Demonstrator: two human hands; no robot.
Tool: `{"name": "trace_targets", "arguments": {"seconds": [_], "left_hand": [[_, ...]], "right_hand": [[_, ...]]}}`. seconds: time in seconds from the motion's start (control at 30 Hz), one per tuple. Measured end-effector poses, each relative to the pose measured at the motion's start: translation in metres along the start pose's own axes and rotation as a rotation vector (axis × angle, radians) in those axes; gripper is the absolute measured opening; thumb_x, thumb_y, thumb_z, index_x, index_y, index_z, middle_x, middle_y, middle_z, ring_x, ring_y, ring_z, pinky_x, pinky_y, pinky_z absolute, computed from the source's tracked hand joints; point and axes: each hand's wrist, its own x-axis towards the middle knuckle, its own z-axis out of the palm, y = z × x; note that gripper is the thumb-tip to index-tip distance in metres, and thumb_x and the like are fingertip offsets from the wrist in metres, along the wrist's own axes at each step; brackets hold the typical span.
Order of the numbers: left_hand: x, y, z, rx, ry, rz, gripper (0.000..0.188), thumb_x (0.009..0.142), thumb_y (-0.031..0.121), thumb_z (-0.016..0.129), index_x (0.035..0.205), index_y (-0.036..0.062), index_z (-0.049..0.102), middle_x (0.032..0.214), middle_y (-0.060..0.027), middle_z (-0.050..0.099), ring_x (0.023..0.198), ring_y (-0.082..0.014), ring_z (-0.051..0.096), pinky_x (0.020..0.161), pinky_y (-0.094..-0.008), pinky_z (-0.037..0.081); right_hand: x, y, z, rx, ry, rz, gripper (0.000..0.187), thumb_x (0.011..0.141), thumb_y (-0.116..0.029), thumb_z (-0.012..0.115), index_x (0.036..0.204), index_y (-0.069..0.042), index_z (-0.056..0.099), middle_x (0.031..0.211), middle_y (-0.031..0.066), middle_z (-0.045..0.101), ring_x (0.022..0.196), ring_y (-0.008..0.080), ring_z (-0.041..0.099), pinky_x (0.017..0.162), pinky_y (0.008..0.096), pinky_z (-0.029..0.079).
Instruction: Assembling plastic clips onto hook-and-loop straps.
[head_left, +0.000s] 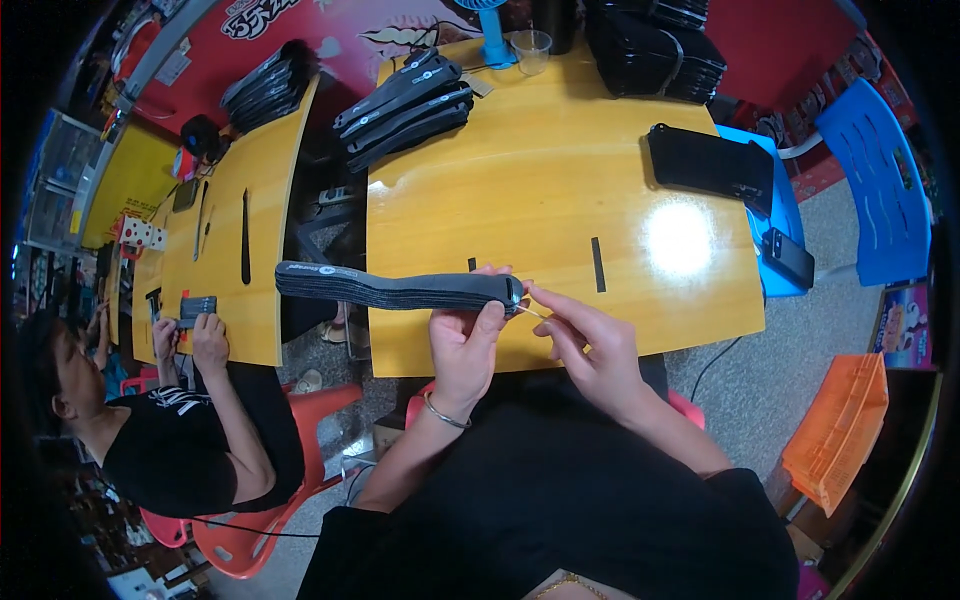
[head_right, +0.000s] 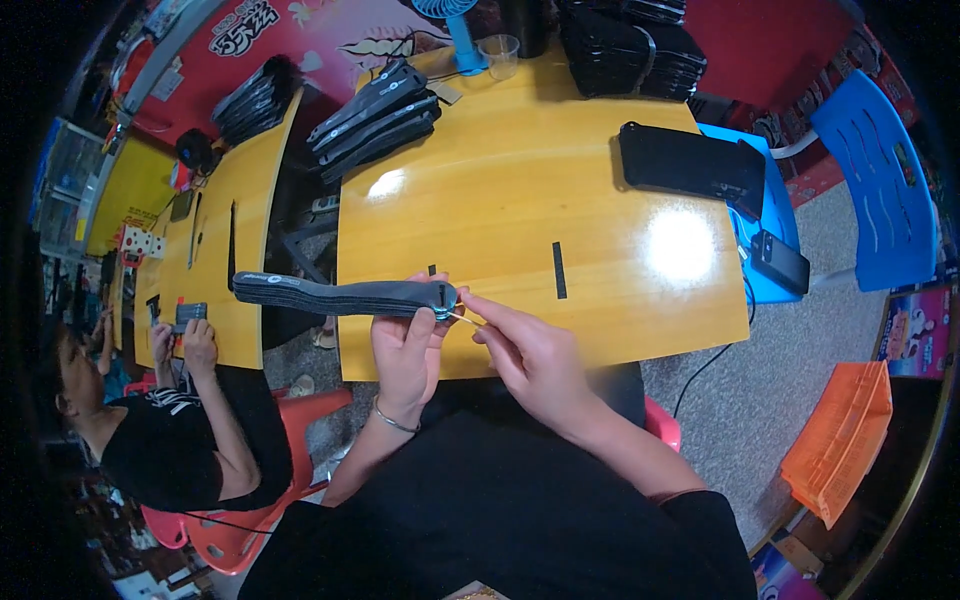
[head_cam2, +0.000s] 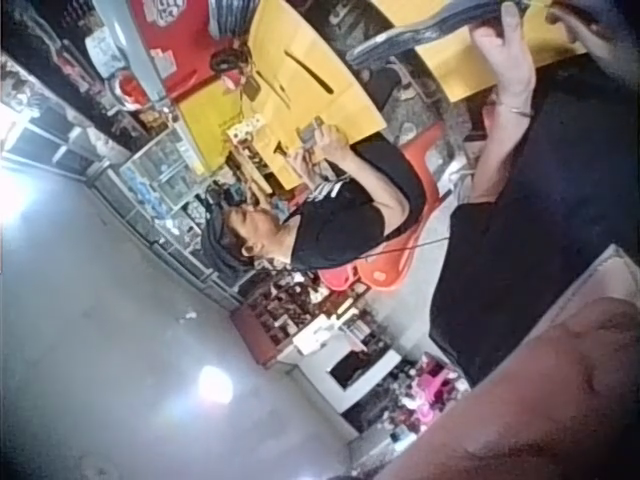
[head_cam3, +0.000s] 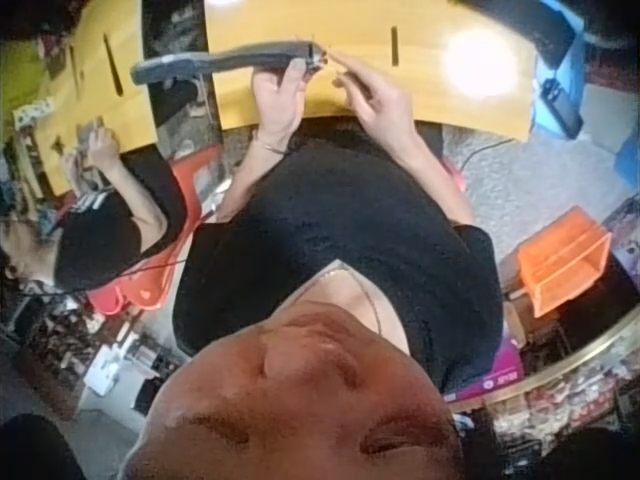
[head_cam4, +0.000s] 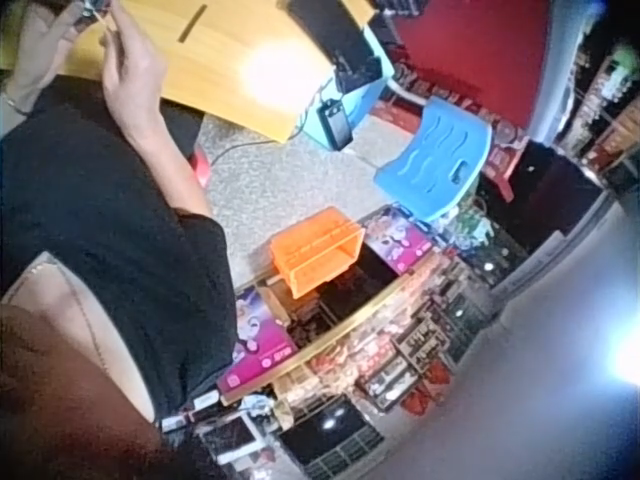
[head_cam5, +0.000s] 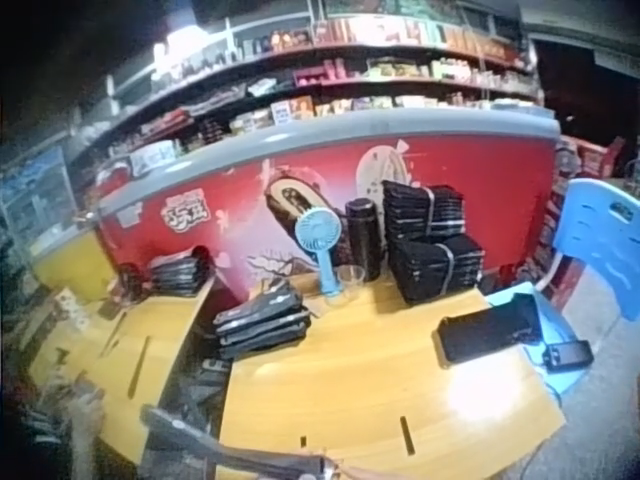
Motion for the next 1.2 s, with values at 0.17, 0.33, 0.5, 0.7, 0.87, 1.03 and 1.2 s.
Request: {"name": "trace_targets", "arguments": {"seconds": [0.17,0.33,0.5,0.7,0.87,1.03,1.2], "left_hand": [[-0.001,-0.003,-0.002,0.066,0.018,0.007,0.037,0.090,0.001,0.056,0.125,-0.0025,0.044,0.122,-0.0194,0.053,0.110,-0.0304,0.057,0.095,-0.0422,0.048],[0.000,-0.002,0.000,-0.006,-0.003,0.019,0.033,0.087,-0.005,0.057,0.119,-0.0041,0.050,0.116,-0.0184,0.058,0.111,-0.0275,0.057,0.096,-0.0388,0.047],[-0.002,-0.008,-0.001,0.148,0.053,0.081,0.033,0.086,-0.005,0.059,0.116,-0.0030,0.046,0.116,-0.0158,0.055,0.107,-0.0290,0.059,0.095,-0.0379,0.047],[-0.002,-0.008,0.002,0.496,-0.017,0.358,0.034,0.084,-0.005,0.062,0.111,0.0012,0.044,0.113,-0.0132,0.049,0.106,-0.0277,0.059,0.094,-0.0361,0.047],[-0.001,-0.005,0.000,0.701,-0.095,0.471,0.037,0.085,-0.005,0.060,0.115,0.0020,0.040,0.113,-0.0138,0.047,0.104,-0.0285,0.059,0.091,-0.0370,0.049],[-0.003,-0.004,-0.001,0.735,-0.067,0.533,0.036,0.084,-0.006,0.061,0.113,0.0022,0.040,0.111,-0.0138,0.047,0.103,-0.0276,0.060,0.090,-0.0361,0.049],[-0.001,-0.004,0.001,0.720,-0.051,0.525,0.037,0.083,-0.008,0.060,0.112,0.0030,0.041,0.110,-0.0133,0.046,0.103,-0.0281,0.060,0.091,-0.0363,0.049]], "right_hand": [[0.001,0.000,-0.003,-0.049,-0.042,0.027,0.038,0.084,0.008,0.055,0.120,-0.005,0.060,0.091,0.0124,0.067,0.064,0.0131,0.064,0.056,0.0229,0.051],[0.002,0.002,-0.004,-0.132,-0.058,-0.016,0.041,0.081,0.010,0.056,0.118,-0.007,0.061,0.084,0.0121,0.067,0.060,0.0140,0.062,0.054,0.0246,0.049],[0.003,0.005,0.000,-0.115,-0.004,-0.049,0.042,0.081,0.009,0.055,0.119,-0.009,0.062,0.076,0.0109,0.066,0.057,0.0144,0.061,0.053,0.0249,0.048],[0.003,0.006,0.004,-0.129,0.044,-0.037,0.037,0.083,0.005,0.057,0.118,-0.005,0.061,0.077,0.0110,0.066,0.056,0.0129,0.059,0.053,0.0236,0.047],[0.003,0.002,0.002,0.198,-0.025,0.256,0.032,0.087,0.001,0.056,0.118,-0.002,0.060,0.078,0.0092,0.067,0.059,0.0091,0.059,0.054,0.0209,0.047],[0.002,0.009,0.010,-0.003,0.062,0.007,0.029,0.087,0.002,0.056,0.116,-0.001,0.060,0.080,0.0093,0.066,0.067,0.0089,0.062,0.058,0.0205,0.049],[0.004,0.013,0.016,0.072,0.082,0.024,0.026,0.087,0.002,0.055,0.113,-0.001,0.060,0.081,0.0088,0.066,0.075,0.0133,0.066,0.062,0.0219,0.050]]}}
